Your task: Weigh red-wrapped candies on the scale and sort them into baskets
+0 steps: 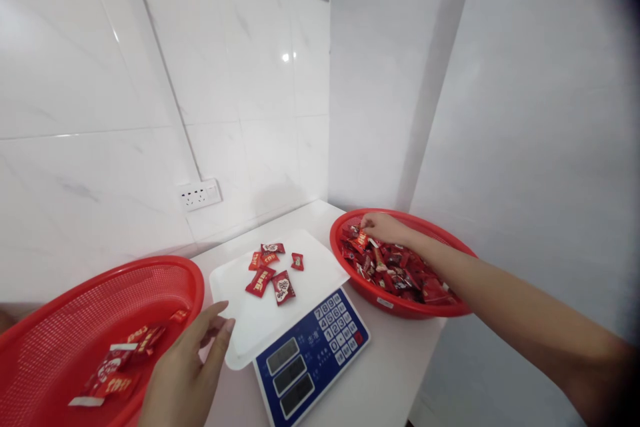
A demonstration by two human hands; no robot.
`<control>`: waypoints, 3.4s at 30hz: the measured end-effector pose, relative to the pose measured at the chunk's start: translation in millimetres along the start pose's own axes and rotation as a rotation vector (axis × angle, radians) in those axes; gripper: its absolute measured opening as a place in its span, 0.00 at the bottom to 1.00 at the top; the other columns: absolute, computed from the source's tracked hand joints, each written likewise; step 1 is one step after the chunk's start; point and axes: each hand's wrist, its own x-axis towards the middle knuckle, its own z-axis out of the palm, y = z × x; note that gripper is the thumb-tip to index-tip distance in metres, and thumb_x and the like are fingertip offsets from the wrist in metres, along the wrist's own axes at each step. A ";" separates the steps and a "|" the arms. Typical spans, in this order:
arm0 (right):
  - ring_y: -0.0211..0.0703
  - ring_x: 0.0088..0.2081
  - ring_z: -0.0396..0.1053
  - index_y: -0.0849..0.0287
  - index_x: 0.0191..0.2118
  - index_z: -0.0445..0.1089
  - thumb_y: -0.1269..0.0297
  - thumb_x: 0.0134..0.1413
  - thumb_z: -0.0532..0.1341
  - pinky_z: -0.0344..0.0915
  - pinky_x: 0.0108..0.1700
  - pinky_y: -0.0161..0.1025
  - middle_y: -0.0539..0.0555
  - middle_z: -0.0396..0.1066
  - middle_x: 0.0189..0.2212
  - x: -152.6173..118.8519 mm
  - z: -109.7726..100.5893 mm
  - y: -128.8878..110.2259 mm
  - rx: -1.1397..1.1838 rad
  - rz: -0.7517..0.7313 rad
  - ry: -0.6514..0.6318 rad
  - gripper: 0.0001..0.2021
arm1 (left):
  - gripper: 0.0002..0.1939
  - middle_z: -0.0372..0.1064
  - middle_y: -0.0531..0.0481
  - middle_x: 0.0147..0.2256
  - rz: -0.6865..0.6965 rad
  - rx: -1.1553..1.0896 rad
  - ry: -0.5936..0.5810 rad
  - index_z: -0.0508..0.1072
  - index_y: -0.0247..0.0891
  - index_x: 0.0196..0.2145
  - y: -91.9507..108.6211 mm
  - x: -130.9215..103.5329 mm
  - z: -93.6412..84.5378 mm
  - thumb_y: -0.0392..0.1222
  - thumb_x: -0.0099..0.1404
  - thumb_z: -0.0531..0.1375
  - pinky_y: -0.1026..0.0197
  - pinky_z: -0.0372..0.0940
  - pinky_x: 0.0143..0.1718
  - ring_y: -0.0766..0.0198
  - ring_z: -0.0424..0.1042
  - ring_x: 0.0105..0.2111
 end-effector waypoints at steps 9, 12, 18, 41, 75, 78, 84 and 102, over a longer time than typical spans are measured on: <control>0.45 0.36 0.73 0.58 0.27 0.76 0.76 0.47 0.59 0.64 0.36 0.34 0.53 0.77 0.31 2.1 5.8 -1.4 -0.117 -0.041 -0.242 0.09 | 0.30 0.76 0.49 0.38 -0.006 0.005 -0.028 0.71 0.44 0.43 -3.4 -0.8 -0.7 0.66 0.52 0.51 0.55 0.70 0.38 0.55 0.75 0.39; 0.45 0.38 0.72 0.61 0.34 0.74 0.66 0.55 0.60 0.66 0.41 0.41 0.56 0.75 0.35 2.4 18.4 -7.7 -0.199 0.017 -0.265 0.07 | 0.29 0.76 0.49 0.37 0.006 0.016 -0.038 0.71 0.44 0.44 -5.1 -0.4 0.1 0.66 0.53 0.51 0.56 0.70 0.38 0.55 0.75 0.39; 0.46 0.46 0.68 0.61 0.49 0.66 0.60 0.59 0.58 0.67 0.46 0.50 0.57 0.67 0.48 3.7 42.1 -18.7 -0.271 0.144 -0.245 0.15 | 0.28 0.76 0.49 0.38 0.021 0.051 -0.061 0.71 0.44 0.45 -6.3 0.1 -0.5 0.64 0.55 0.51 0.57 0.70 0.38 0.56 0.75 0.39; 0.44 0.34 0.71 0.60 0.35 0.69 0.60 0.52 0.57 0.66 0.36 0.38 0.53 0.74 0.32 -8.8 20.2 -51.6 0.457 -0.206 -0.130 0.10 | 0.23 0.76 0.46 0.38 0.081 0.023 -0.075 0.70 0.42 0.47 -2.8 -4.3 3.2 0.57 0.61 0.51 0.52 0.68 0.42 0.55 0.75 0.39; 0.50 0.50 0.66 0.54 0.47 0.69 0.50 0.59 0.49 0.61 0.52 0.45 0.55 0.71 0.48 -69.9 42.3 -127.2 0.662 -0.429 0.021 0.20 | 0.18 0.75 0.48 0.37 0.091 0.009 -0.024 0.70 0.42 0.46 4.0 -9.3 -6.0 0.52 0.63 0.52 0.57 0.67 0.38 0.59 0.74 0.37; 0.43 0.29 0.68 0.55 0.26 0.67 0.52 0.60 0.49 0.65 0.34 0.38 0.52 0.69 0.25 -125.1 63.0 -106.9 0.787 -0.258 0.344 0.17 | 0.17 0.75 0.47 0.36 0.083 -0.042 0.121 0.72 0.40 0.42 9.7 -13.3 -9.0 0.52 0.62 0.54 0.60 0.67 0.34 0.59 0.74 0.36; 0.39 0.17 0.56 0.53 0.18 0.55 0.58 0.61 0.49 0.54 0.19 0.36 0.48 0.56 0.14 -185.4 124.3 -83.5 0.798 -0.278 0.389 0.19 | 0.11 0.75 0.51 0.30 0.094 -0.066 0.398 0.74 0.40 0.34 28.5 -23.0 -10.1 0.48 0.62 0.55 0.62 0.67 0.36 0.62 0.73 0.32; 0.38 0.16 0.60 0.53 0.21 0.54 0.69 0.58 0.50 0.57 0.19 0.34 0.47 0.59 0.14 -190.2 145.1 -87.1 0.712 -0.547 0.394 0.15 | 0.14 0.73 0.46 0.41 0.203 0.080 -0.019 0.71 0.39 0.43 21.7 -10.9 27.8 0.46 0.66 0.51 0.58 0.67 0.41 0.60 0.71 0.41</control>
